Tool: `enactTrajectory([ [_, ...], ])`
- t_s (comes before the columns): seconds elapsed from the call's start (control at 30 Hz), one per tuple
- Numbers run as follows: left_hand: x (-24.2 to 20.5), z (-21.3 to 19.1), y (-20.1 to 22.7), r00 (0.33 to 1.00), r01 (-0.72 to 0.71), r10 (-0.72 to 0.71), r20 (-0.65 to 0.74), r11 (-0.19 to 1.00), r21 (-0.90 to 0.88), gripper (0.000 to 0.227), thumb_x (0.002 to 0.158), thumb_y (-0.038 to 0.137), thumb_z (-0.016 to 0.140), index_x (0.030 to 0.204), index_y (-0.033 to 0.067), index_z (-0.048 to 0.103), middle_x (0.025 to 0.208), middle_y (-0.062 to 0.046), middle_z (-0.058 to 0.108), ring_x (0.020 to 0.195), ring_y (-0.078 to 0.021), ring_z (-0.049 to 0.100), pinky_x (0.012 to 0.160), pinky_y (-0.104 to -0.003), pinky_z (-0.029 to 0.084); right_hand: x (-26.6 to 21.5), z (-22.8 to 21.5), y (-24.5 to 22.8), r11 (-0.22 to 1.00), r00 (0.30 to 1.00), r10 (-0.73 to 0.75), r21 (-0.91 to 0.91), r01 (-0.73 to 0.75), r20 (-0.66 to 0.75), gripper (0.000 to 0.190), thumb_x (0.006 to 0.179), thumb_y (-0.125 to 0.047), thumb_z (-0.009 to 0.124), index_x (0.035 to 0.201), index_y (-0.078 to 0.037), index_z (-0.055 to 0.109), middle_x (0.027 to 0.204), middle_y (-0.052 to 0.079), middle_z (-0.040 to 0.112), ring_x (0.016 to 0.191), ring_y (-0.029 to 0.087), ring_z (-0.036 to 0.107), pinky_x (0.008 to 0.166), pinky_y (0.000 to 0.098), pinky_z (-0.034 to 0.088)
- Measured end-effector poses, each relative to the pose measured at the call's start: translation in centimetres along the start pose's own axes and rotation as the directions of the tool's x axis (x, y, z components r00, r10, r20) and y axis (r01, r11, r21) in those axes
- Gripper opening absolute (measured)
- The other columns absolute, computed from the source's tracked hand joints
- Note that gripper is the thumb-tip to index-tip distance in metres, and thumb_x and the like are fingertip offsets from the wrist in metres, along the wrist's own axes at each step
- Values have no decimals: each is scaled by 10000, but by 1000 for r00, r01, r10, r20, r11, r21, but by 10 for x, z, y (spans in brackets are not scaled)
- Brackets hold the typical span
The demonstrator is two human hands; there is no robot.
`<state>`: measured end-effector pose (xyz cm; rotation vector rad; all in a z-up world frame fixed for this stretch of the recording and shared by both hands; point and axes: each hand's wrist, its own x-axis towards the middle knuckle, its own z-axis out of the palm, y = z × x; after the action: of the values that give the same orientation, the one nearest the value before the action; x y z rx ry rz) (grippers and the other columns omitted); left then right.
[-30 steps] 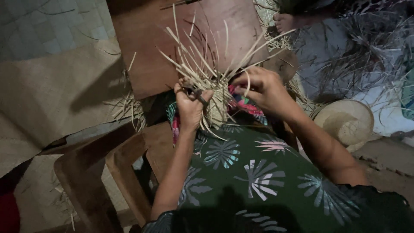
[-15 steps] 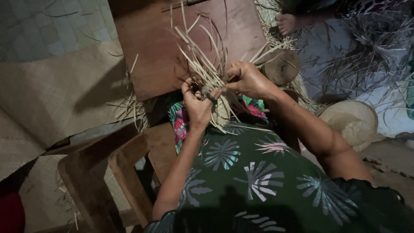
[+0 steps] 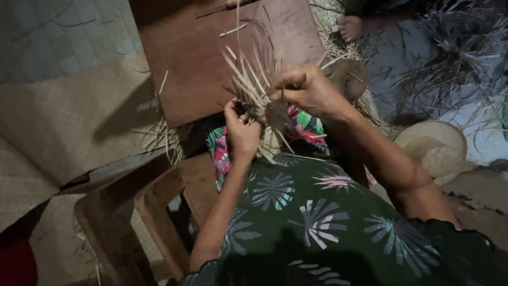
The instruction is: Weaving and braiding straw strands to create a handcrafted object, using scissors for trimming.
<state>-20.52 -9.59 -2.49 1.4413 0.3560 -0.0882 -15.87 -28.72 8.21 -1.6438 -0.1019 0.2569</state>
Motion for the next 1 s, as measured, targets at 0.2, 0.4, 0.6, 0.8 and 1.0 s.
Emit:
enactTrajectory([
  [0.2,-6,-42,55,950,-180,256,-181,918,353,762,752,73,947,1377,140,516,1050,-81,677,766,-140,641,624,-191,553,8,-1,14,996,997,60,67,-63,52,110,868,-42,833,955,-11,774,679,91,666,609,109,625,521,249,512],
  [0.4,-26,-47,104,989,-141,139,44,988,59,487,809,27,869,1242,43,645,841,-113,725,657,-68,633,547,-174,548,3,-3,-1,974,985,-170,-151,171,20,144,835,-118,887,925,-89,779,924,109,629,842,193,553,731,321,460],
  [0.6,-23,-46,110,991,-129,131,-41,990,54,402,820,70,876,1170,19,685,857,-81,709,728,-86,621,599,-193,553,0,6,-37,998,997,-22,59,17,79,91,883,-35,823,946,-43,758,780,51,653,684,126,642,597,278,537],
  [0.8,-19,-85,136,979,-126,80,-187,959,-252,270,991,69,464,1210,29,617,851,-61,687,637,-81,548,546,-193,414,38,27,-102,838,998,-65,541,68,-26,108,1007,-54,672,1100,-1,660,912,86,686,709,158,701,655,227,610],
  [1.0,-48,-87,191,737,-489,521,-432,851,193,368,994,85,712,1299,47,510,1042,-48,636,879,-142,624,822,-269,565,35,45,-106,665,950,36,717,209,-310,168,1011,-151,642,1066,-4,583,957,101,680,981,205,749,847,260,658],
])
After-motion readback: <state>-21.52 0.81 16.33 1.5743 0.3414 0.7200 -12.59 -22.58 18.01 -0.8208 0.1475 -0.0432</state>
